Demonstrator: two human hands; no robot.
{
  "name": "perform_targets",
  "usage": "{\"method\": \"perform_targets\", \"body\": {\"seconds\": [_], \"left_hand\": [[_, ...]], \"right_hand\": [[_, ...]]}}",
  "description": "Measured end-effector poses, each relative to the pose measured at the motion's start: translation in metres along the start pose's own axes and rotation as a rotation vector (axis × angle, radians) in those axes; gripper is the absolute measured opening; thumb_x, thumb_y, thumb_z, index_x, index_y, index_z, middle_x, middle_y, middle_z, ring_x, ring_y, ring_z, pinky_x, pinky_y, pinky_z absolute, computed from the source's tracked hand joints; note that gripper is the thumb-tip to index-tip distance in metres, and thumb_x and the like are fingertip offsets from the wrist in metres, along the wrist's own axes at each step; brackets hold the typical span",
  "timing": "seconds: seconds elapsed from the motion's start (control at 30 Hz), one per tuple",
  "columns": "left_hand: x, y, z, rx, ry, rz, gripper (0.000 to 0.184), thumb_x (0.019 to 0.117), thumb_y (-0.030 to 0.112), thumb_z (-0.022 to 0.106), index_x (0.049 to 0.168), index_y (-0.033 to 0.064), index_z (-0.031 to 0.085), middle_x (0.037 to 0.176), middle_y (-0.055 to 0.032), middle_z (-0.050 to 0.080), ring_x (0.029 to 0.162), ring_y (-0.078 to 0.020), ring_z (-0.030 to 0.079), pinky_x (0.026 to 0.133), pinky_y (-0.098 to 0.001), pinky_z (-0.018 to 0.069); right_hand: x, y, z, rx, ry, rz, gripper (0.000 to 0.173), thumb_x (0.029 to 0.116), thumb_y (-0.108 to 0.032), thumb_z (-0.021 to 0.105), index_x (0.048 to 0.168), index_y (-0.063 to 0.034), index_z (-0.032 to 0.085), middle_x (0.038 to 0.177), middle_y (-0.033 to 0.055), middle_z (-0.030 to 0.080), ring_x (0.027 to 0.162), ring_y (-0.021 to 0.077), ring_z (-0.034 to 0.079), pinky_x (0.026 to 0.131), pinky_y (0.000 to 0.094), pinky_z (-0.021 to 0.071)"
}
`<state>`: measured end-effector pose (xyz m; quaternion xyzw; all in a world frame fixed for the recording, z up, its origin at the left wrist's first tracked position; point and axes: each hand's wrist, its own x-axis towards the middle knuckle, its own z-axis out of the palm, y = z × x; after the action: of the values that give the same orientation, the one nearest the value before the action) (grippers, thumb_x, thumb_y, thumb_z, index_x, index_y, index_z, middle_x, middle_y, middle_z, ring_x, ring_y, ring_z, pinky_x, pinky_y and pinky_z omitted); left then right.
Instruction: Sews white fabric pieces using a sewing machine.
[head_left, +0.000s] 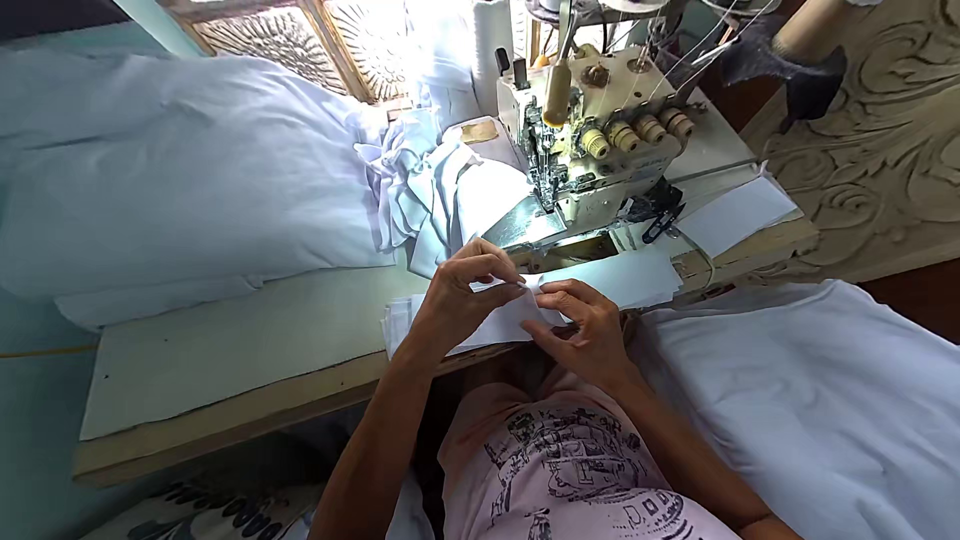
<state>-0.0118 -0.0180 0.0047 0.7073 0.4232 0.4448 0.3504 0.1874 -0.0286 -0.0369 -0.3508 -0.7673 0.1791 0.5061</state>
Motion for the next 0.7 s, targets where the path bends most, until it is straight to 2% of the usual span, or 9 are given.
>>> {"method": "perform_targets", "body": {"seconds": [0.07, 0.13, 0.23, 0.33, 0.47, 0.53, 0.6, 0.67, 0.7], "left_hand": [[0.004, -0.006, -0.006, -0.113, -0.054, -0.018, 0.005, 0.0838, 0.004, 0.071, 0.086, 0.0074, 0.069, 0.120, -0.0016, 0.067, 0.110, -0.0048, 0.063, 0.091, -0.0200, 0.0535], [0.006, -0.010, -0.011, -0.255, -0.140, -0.051, 0.008, 0.0859, 0.003, 0.064, 0.086, 0.0106, 0.066, 0.128, -0.0014, 0.069, 0.119, -0.0071, 0.063, 0.099, -0.0257, 0.0520], [0.004, -0.012, -0.013, -0.420, -0.191, -0.121, 0.017, 0.0884, 0.001, 0.058, 0.088, 0.0127, 0.070, 0.109, 0.0005, 0.075, 0.105, -0.0081, 0.069, 0.092, -0.0265, 0.0556], [0.001, -0.013, -0.013, -0.483, -0.139, -0.167, 0.016, 0.0880, 0.000, 0.060, 0.089, 0.0115, 0.072, 0.090, 0.0005, 0.073, 0.082, -0.0054, 0.069, 0.073, -0.0206, 0.0576], [0.002, -0.019, -0.021, -0.595, -0.084, -0.131, 0.012, 0.0857, 0.005, 0.069, 0.086, 0.0163, 0.074, 0.089, 0.0032, 0.074, 0.085, -0.0055, 0.070, 0.078, -0.0216, 0.0578], [-0.001, -0.016, -0.023, -0.601, -0.061, -0.123, 0.010, 0.0863, 0.007, 0.070, 0.084, 0.0155, 0.073, 0.088, 0.0023, 0.072, 0.085, -0.0072, 0.069, 0.077, -0.0224, 0.0577], [-0.003, -0.014, -0.024, -0.566, -0.082, -0.104, 0.008, 0.0864, 0.008, 0.071, 0.083, 0.0145, 0.073, 0.100, -0.0007, 0.075, 0.097, -0.0110, 0.071, 0.084, -0.0261, 0.0588], [-0.002, -0.016, -0.024, -0.534, -0.137, -0.101, 0.008, 0.0854, 0.008, 0.070, 0.081, 0.0146, 0.071, 0.120, -0.0045, 0.073, 0.119, -0.0165, 0.066, 0.100, -0.0323, 0.0545], [-0.001, -0.017, -0.022, -0.535, -0.157, -0.103, 0.008, 0.0846, 0.008, 0.070, 0.080, 0.0140, 0.071, 0.125, -0.0062, 0.071, 0.124, -0.0179, 0.064, 0.103, -0.0335, 0.0529]], "right_hand": [[0.002, -0.002, 0.005, 0.038, 0.017, -0.022, 0.010, 0.0826, -0.010, 0.074, 0.086, -0.0009, 0.076, 0.095, 0.0124, 0.074, 0.093, 0.0158, 0.071, 0.082, 0.0248, 0.0575], [0.004, -0.005, 0.005, 0.091, -0.014, -0.050, 0.007, 0.0826, -0.004, 0.070, 0.086, 0.0006, 0.075, 0.095, 0.0121, 0.073, 0.092, 0.0117, 0.070, 0.080, 0.0198, 0.0573], [0.006, -0.007, 0.006, 0.153, -0.052, -0.059, 0.007, 0.0821, -0.001, 0.068, 0.086, 0.0022, 0.072, 0.096, 0.0118, 0.071, 0.091, 0.0094, 0.069, 0.078, 0.0176, 0.0573], [0.008, -0.009, 0.005, 0.185, -0.075, -0.004, 0.008, 0.0823, 0.001, 0.067, 0.087, 0.0023, 0.073, 0.099, 0.0113, 0.071, 0.092, 0.0084, 0.069, 0.077, 0.0171, 0.0571], [0.010, -0.007, 0.000, 0.216, -0.094, 0.090, 0.009, 0.0845, -0.002, 0.069, 0.090, 0.0011, 0.075, 0.101, 0.0095, 0.072, 0.094, 0.0068, 0.069, 0.079, 0.0177, 0.0569], [0.011, -0.006, -0.001, 0.230, -0.092, 0.115, 0.009, 0.0840, -0.003, 0.070, 0.091, 0.0004, 0.076, 0.099, 0.0084, 0.072, 0.094, 0.0056, 0.068, 0.079, 0.0166, 0.0561], [0.013, -0.005, -0.002, 0.233, -0.088, 0.119, 0.010, 0.0832, -0.002, 0.070, 0.091, 0.0001, 0.077, 0.098, 0.0082, 0.072, 0.093, 0.0056, 0.068, 0.079, 0.0165, 0.0561], [0.014, -0.005, -0.001, 0.218, -0.082, 0.100, 0.011, 0.0825, -0.002, 0.070, 0.091, 0.0006, 0.077, 0.098, 0.0097, 0.072, 0.094, 0.0078, 0.069, 0.080, 0.0180, 0.0567], [0.015, -0.005, -0.001, 0.207, -0.078, 0.083, 0.011, 0.0822, -0.002, 0.070, 0.090, 0.0008, 0.077, 0.098, 0.0102, 0.072, 0.094, 0.0082, 0.069, 0.080, 0.0181, 0.0569]]}}
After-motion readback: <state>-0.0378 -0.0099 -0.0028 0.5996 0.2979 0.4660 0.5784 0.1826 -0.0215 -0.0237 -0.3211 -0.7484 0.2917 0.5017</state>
